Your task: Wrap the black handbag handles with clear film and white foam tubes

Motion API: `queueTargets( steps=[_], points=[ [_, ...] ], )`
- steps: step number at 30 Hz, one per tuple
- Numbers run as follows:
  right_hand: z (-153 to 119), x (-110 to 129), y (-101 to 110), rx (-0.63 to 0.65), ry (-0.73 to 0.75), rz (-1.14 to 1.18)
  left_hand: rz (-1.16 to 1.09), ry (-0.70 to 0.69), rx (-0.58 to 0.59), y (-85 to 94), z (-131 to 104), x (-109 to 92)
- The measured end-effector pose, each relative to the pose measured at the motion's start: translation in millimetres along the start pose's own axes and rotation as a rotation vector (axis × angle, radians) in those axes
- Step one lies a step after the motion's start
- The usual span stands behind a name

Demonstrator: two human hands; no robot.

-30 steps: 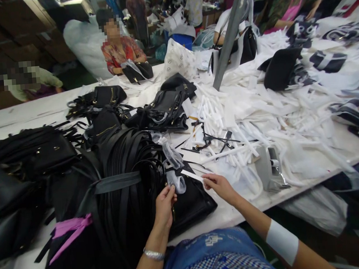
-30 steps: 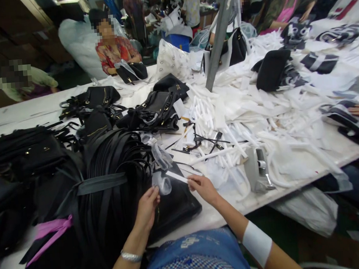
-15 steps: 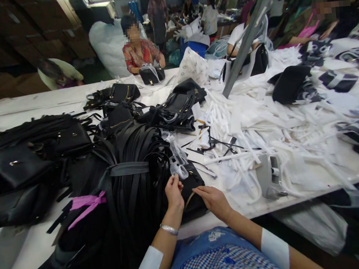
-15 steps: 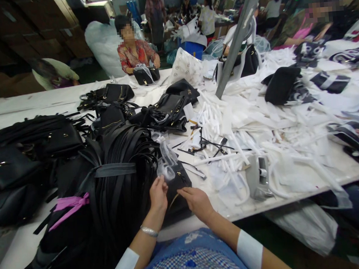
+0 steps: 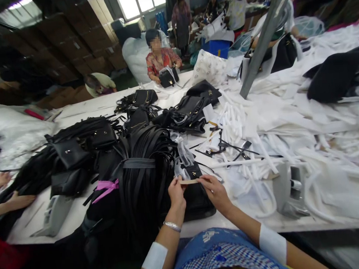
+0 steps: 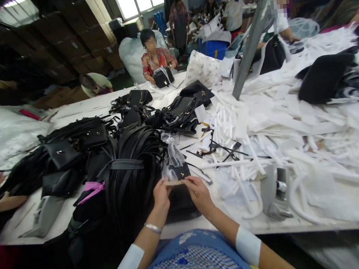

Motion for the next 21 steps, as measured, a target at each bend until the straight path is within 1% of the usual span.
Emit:
queueTargets(
  steps=[2, 4, 6, 9, 12, 13, 15, 17, 18, 19, 21],
  points=[
    [-5.9, -1.1, 0.6, 0.056, 0.042, 0.018, -0.012, -0.014, -0.019, -2.7, -0.4, 0.5],
    [-11.8, -4.7, 1.4, 0.092, 0.046, 0.038, -0.017, -0.023, -0.032, -4.0, -1.1, 1.6],
    [-15.9, -9.9, -1.4, 0.145, 0.005, 0.073, -0.022, -0.032, -0.042, -4.6, -2.6, 3.3],
    [-17.5, -16.2, -14.6, 0.277, -0.089, 0.118, -0.028, -0.045, -0.054, -5.6, -5.9, 7.7],
    [-12.4, -20.0, -28.3, 0.384, -0.19, 0.055, -0.019, -0.059, -0.05, -7.8, -8.6, 13.4],
    [-9.7, -20.0, -31.4, 0.416, -0.202, 0.028, -0.011, -0.067, -0.048, -8.4, -9.0, 14.8],
    [-3.4, -18.1, -34.8, 0.474, -0.179, 0.023, 0.012, -0.086, -0.044, -8.1, -8.9, 15.6],
    [3.4, -18.2, -33.3, 0.481, -0.164, 0.086, 0.047, -0.102, -0.034, -5.4, -8.1, 13.0],
    [6.7, -20.6, -31.7, 0.468, -0.193, 0.139, 0.07, -0.108, -0.024, -2.9, -7.5, 10.4],
    [9.7, -24.9, -30.8, 0.456, -0.252, 0.204, 0.098, -0.113, -0.011, 0.1, -7.0, 7.2],
    [14.0, -35.1, -33.1, 0.446, -0.417, 0.349, 0.151, -0.118, 0.022, 7.5, -6.4, 0.1]
  ],
)
Point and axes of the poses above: each hand's wrist, its own z-axis towards the middle knuckle, its own y-axis out of the back of the hand, x = y × z, the point moved 5 cm from there along z, towards the middle knuckle, and after that the axes turned 5 degrees about -y, right-handed, at the moved point
